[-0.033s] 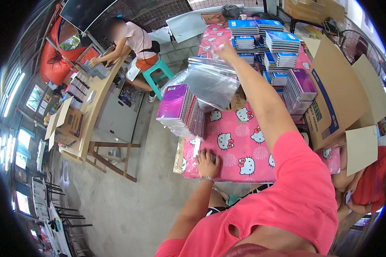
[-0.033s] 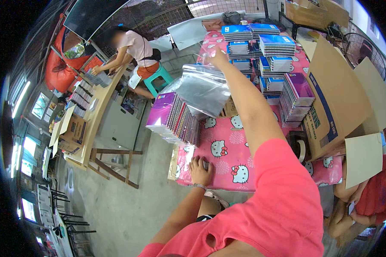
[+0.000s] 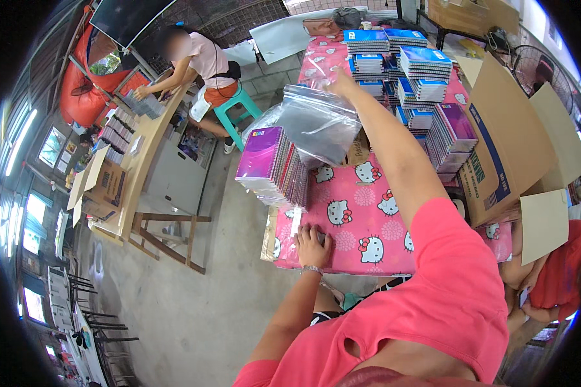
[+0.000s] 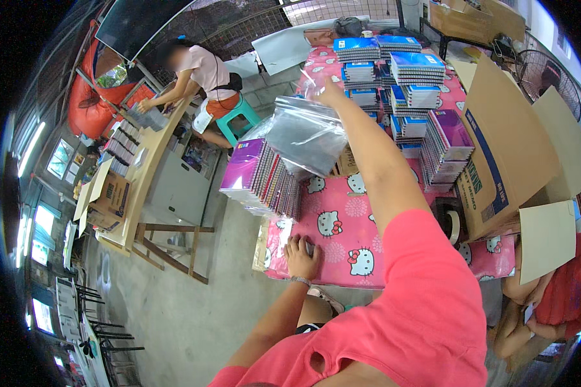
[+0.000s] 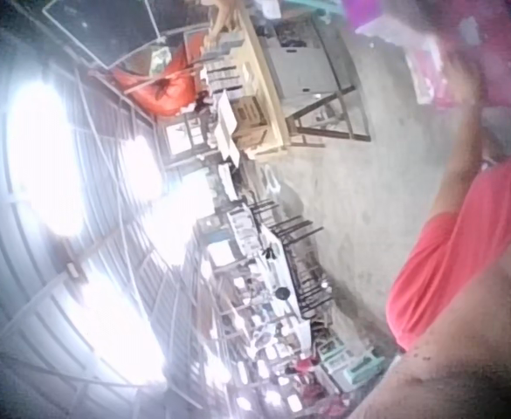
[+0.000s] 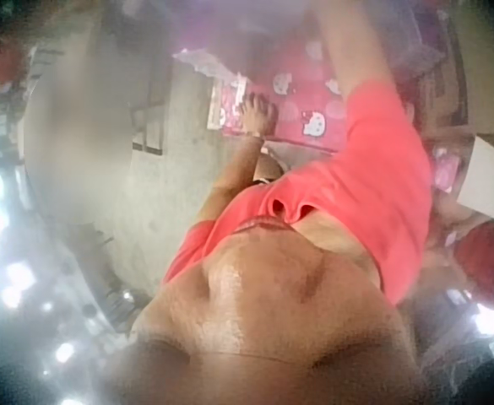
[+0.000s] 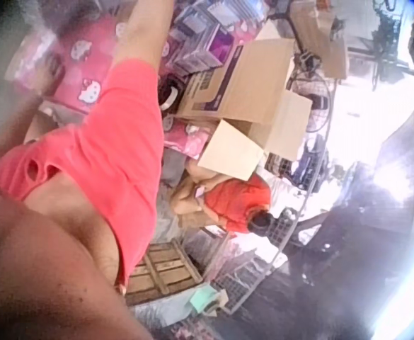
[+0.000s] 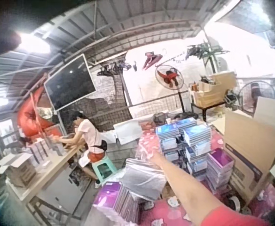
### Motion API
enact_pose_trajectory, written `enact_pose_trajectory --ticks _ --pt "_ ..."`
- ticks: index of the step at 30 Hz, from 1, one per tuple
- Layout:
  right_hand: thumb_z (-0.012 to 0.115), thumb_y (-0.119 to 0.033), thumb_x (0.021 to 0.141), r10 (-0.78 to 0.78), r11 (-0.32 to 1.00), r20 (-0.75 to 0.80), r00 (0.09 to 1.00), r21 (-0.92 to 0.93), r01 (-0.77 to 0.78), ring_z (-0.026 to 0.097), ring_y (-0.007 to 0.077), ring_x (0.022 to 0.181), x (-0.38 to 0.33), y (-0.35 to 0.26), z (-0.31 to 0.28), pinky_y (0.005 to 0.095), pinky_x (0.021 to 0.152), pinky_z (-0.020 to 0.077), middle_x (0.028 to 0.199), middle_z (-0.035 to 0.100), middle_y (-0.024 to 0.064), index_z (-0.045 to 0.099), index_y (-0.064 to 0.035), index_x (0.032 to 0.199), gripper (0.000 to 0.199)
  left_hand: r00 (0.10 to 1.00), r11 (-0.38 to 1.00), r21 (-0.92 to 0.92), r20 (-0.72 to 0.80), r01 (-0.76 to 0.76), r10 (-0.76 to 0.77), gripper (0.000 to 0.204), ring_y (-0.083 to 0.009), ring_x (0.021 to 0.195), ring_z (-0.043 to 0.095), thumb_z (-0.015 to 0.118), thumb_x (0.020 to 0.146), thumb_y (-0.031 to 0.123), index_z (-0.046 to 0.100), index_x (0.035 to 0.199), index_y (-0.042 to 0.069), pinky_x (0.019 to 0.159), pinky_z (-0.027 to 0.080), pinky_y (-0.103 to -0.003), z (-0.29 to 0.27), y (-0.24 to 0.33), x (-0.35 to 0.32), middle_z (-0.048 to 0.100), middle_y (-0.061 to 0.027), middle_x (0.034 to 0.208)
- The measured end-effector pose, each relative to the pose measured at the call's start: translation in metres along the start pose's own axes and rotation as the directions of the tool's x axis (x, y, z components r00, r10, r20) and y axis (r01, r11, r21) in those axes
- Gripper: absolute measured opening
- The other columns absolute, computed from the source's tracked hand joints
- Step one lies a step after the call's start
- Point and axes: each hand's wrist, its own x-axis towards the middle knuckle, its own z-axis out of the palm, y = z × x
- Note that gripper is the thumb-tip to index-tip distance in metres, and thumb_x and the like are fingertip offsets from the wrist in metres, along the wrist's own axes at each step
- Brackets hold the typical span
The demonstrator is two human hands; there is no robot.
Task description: The person picks up notebooks, places them into plastic bags, and seals the bags using tape from a dispenser.
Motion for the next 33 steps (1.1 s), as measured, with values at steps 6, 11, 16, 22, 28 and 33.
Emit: enact_pose_trajectory --ticks 6,11,16,22,28,33 --pt "0.084 -0.037 0.058 -0.007 0.949 0.256 0.967 -0.302 0.087 0.054 0.0336 0.115 -0.05 0.028 0.024 0.043 0.096 0.0425 0.123 0.055 0.0213 0.035 -0.0119 0.139 0.098 1.0 1.0 0.017 -0.029 -0.008 0.008 0.05 -0.0376 0.126 0.037 0.06 0.081 0.039 0.053 0.117 0.005 0.107 0.025 -0.051 0.005 -0.011 -0.005 0.047 -0.019 0.129" --pt "0.07 -0.022 0.073 0.025 0.901 0.129 0.991 -0.433 0.033 0.057 0.0328 0.107 -0.066 0.031 0.021 0.0447 0.091 0.0446 0.11 0.062 0.0162 0.05 -0.0157 0.128 0.058 0.999 1.0 0.027 -0.033 -0.001 0.002 0.05 -0.0376 0.125 0.038 0.06 0.08 0.039 0.052 0.117 0.006 0.106 0.026 -0.051 0.001 -0.012 -0.006 0.047 -0.0189 0.129" --pt "0.059 -0.01 0.078 -0.39 0.888 -0.221 0.894 -0.349 0.301 0.058 0.0329 0.095 -0.092 0.023 -0.024 0.0422 0.081 0.0469 0.098 0.063 0.0146 0.061 -0.0083 0.108 0.031 1.0 0.999 0.034 -0.001 -0.019 0.019 0.052 -0.0362 0.127 0.037 0.059 0.08 0.04 0.053 0.116 0.003 0.108 0.025 -0.05 0.004 -0.005 -0.004 0.046 -0.0197 0.129" --pt "0.052 -0.009 0.08 -0.798 0.562 -0.096 0.594 -0.473 0.679 0.057 0.0281 0.09 -0.237 -0.016 -0.054 0.0416 0.078 0.0444 0.097 0.06 0.0104 0.062 -0.0091 0.101 0.023 1.0 0.999 0.038 -0.011 -0.015 0.016 0.052 -0.0367 0.127 0.036 0.058 0.08 0.038 0.051 0.118 0.002 0.109 0.025 -0.051 0.004 -0.009 -0.007 0.046 -0.0195 0.129" --pt "0.063 -0.01 0.076 -0.141 0.917 0.392 0.909 -0.295 0.27 0.059 0.0302 0.095 -0.389 0.022 0.009 0.0407 0.08 0.0485 0.11 0.059 0.0134 0.06 -0.009 0.112 0.037 0.998 0.998 -0.06 -0.067 -0.017 0.013 0.042 -0.0358 0.122 0.04 0.058 0.082 0.033 0.055 0.113 0.005 0.105 0.028 -0.05 0.007 -0.01 -0.004 0.049 -0.0178 0.124" --pt "0.069 -0.024 0.078 0.002 0.997 0.227 0.974 0.07 -0.019 0.062 0.0232 0.082 -0.414 -0.009 0.037 0.036 0.072 0.0491 0.096 0.064 0.0111 0.062 -0.0087 0.106 0.033 0.902 0.55 -0.767 0.085 0.331 -0.424 0.038 -0.0401 0.106 0.05 0.049 0.092 0.03 0.055 0.113 -0.001 0.094 0.035 -0.047 0.009 -0.015 -0.005 0.056 -0.0232 0.113"
